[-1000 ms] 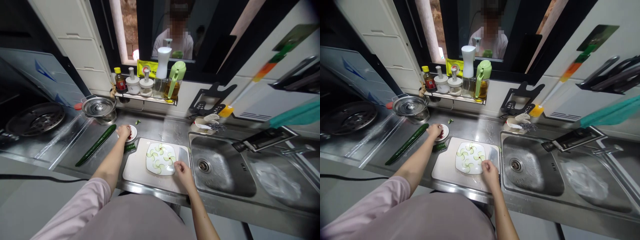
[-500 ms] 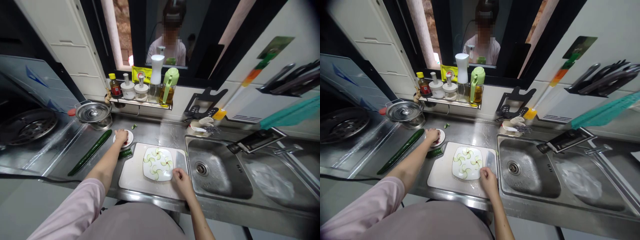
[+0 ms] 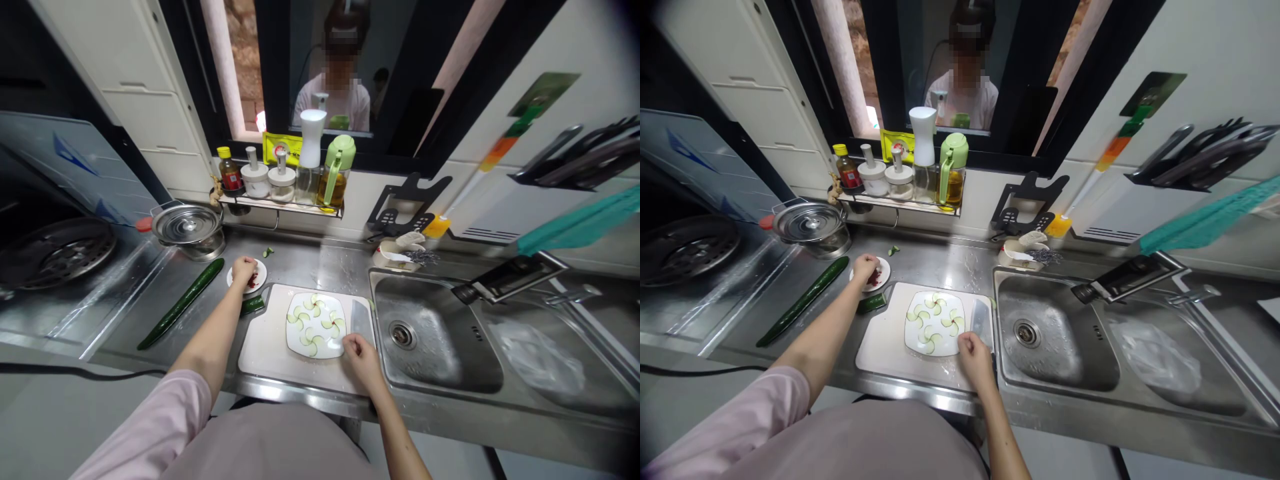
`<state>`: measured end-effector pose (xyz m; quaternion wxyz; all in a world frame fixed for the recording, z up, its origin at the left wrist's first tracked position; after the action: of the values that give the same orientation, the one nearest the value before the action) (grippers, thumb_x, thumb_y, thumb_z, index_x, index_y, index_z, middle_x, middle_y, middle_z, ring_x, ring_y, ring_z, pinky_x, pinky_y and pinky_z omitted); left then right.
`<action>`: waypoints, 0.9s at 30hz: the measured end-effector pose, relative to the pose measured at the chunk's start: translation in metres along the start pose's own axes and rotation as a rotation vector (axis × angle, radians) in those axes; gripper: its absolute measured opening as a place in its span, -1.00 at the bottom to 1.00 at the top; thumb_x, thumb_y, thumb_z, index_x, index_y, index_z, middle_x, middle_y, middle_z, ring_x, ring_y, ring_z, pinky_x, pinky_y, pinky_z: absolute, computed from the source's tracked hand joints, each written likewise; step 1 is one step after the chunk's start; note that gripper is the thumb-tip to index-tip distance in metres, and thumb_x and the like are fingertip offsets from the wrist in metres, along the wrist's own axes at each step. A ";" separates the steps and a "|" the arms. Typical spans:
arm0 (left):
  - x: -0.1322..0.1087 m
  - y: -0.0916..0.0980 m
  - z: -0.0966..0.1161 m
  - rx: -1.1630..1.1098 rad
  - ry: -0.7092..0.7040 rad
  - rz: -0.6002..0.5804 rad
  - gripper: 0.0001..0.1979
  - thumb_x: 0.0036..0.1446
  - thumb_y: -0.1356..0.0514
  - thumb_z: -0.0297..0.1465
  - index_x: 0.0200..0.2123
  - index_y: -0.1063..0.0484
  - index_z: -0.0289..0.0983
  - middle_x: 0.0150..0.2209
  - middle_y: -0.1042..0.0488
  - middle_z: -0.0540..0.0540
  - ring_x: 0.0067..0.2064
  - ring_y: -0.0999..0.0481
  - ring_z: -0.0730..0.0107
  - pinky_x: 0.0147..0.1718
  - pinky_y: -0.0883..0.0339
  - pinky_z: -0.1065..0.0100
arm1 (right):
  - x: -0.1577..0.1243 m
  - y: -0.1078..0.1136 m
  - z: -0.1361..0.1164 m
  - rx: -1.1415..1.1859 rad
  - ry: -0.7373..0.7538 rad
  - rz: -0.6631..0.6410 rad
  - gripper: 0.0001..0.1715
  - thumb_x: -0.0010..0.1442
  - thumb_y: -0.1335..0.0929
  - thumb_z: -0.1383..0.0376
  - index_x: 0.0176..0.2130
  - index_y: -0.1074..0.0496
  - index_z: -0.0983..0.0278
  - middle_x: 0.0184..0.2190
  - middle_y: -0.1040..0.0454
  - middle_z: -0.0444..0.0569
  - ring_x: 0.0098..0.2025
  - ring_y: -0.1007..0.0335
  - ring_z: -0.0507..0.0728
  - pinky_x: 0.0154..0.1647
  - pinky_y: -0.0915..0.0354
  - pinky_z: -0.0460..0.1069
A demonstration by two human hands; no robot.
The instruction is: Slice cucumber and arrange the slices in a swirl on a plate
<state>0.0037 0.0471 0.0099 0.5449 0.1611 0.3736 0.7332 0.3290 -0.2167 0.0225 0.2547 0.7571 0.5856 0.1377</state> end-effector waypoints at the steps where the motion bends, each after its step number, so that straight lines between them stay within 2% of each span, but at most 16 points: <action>1: -0.002 -0.002 -0.001 -0.069 0.022 0.017 -0.73 0.04 -0.11 -0.35 -0.18 -0.47 -0.23 -0.35 -0.55 -0.08 -0.36 -0.52 0.33 -0.33 -0.31 0.34 | 0.000 -0.001 0.000 0.003 0.002 -0.004 -0.57 0.05 -0.26 -0.04 -0.45 -0.42 0.25 -0.64 -0.23 -0.18 -0.54 -0.18 0.06 -0.49 -0.09 -0.08; 4: -0.006 -0.007 -0.001 -0.260 0.060 0.045 -0.63 0.05 -0.13 -0.34 -0.05 -0.43 -0.27 -0.37 -0.54 -0.05 -0.44 -0.49 0.44 -0.42 -0.32 0.43 | -0.001 -0.005 -0.001 0.011 0.008 -0.016 -0.58 0.05 -0.26 -0.04 -0.45 -0.41 0.25 -0.64 -0.25 -0.18 -0.54 -0.17 0.05 -0.49 -0.09 -0.08; 8: -0.009 -0.010 -0.003 -0.443 0.086 0.072 -0.62 0.02 -0.17 -0.35 -0.06 -0.46 -0.31 -0.42 -0.53 -0.04 -0.48 -0.47 0.49 -0.43 -0.34 0.46 | 0.000 -0.008 -0.010 0.007 0.011 -0.022 -0.60 0.05 -0.26 -0.01 -0.45 -0.41 0.26 -0.66 -0.21 -0.19 -0.55 -0.14 0.05 -0.49 -0.08 -0.09; 14: -0.012 0.002 -0.019 -0.547 0.119 0.118 -0.75 -0.07 -0.25 -0.39 -0.25 -0.54 -0.31 -0.44 -0.54 -0.07 -0.42 -0.49 0.43 -0.38 -0.34 0.43 | -0.001 -0.008 -0.020 0.015 0.044 -0.015 -0.61 0.05 -0.26 0.01 -0.44 -0.43 0.27 -0.65 -0.20 -0.20 -0.55 -0.15 0.05 -0.48 -0.08 -0.08; 19: -0.015 0.013 -0.028 -0.579 0.138 0.112 -0.89 -0.17 -0.30 -0.47 -0.44 -0.53 -0.27 -0.41 -0.56 -0.09 -0.33 -0.52 0.33 -0.35 -0.33 0.41 | -0.009 -0.009 -0.015 -0.014 0.044 -0.017 -0.59 0.07 -0.25 -0.01 -0.44 -0.41 0.26 -0.66 -0.20 -0.19 -0.55 -0.16 0.05 -0.48 -0.10 -0.08; 21: -0.017 0.015 -0.029 -0.615 0.155 0.103 -0.89 -0.18 -0.31 -0.49 -0.46 -0.53 -0.26 -0.41 -0.56 -0.08 -0.33 -0.52 0.33 -0.37 -0.32 0.43 | -0.012 -0.009 -0.011 -0.037 0.046 -0.016 -0.59 0.08 -0.24 -0.01 -0.44 -0.41 0.26 -0.65 -0.21 -0.19 -0.54 -0.18 0.06 -0.47 -0.10 -0.08; 25: -0.022 0.015 -0.028 -0.758 0.236 0.062 -0.79 -0.14 -0.31 -0.44 -0.34 -0.52 -0.31 -0.49 -0.52 -0.05 -0.47 -0.49 0.43 -0.51 -0.27 0.48 | -0.013 -0.006 -0.004 -0.087 0.046 -0.010 -0.60 0.09 -0.23 0.00 -0.44 -0.41 0.25 -0.64 -0.24 -0.18 -0.54 -0.19 0.06 -0.47 -0.10 -0.08; 27: -0.026 0.018 -0.026 -0.842 0.286 0.022 -0.76 -0.11 -0.30 -0.43 -0.29 -0.49 -0.35 -0.53 -0.49 -0.04 -0.58 -0.41 0.51 -0.63 -0.17 0.53 | -0.013 -0.006 -0.004 -0.098 0.046 -0.011 -0.61 0.09 -0.23 0.01 -0.44 -0.41 0.25 -0.65 -0.25 -0.17 -0.54 -0.20 0.06 -0.48 -0.09 -0.08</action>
<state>-0.0159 0.0113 0.0094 0.4979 -0.1740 0.1123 0.8422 0.3183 -0.2276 0.0235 0.2787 0.7372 0.5880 0.1820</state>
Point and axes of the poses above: each hand's wrist, its own x-axis towards the middle knuckle, its own y-axis out of the back of the hand, z = x × y, the point moved 1 cm from there along x, towards the middle knuckle
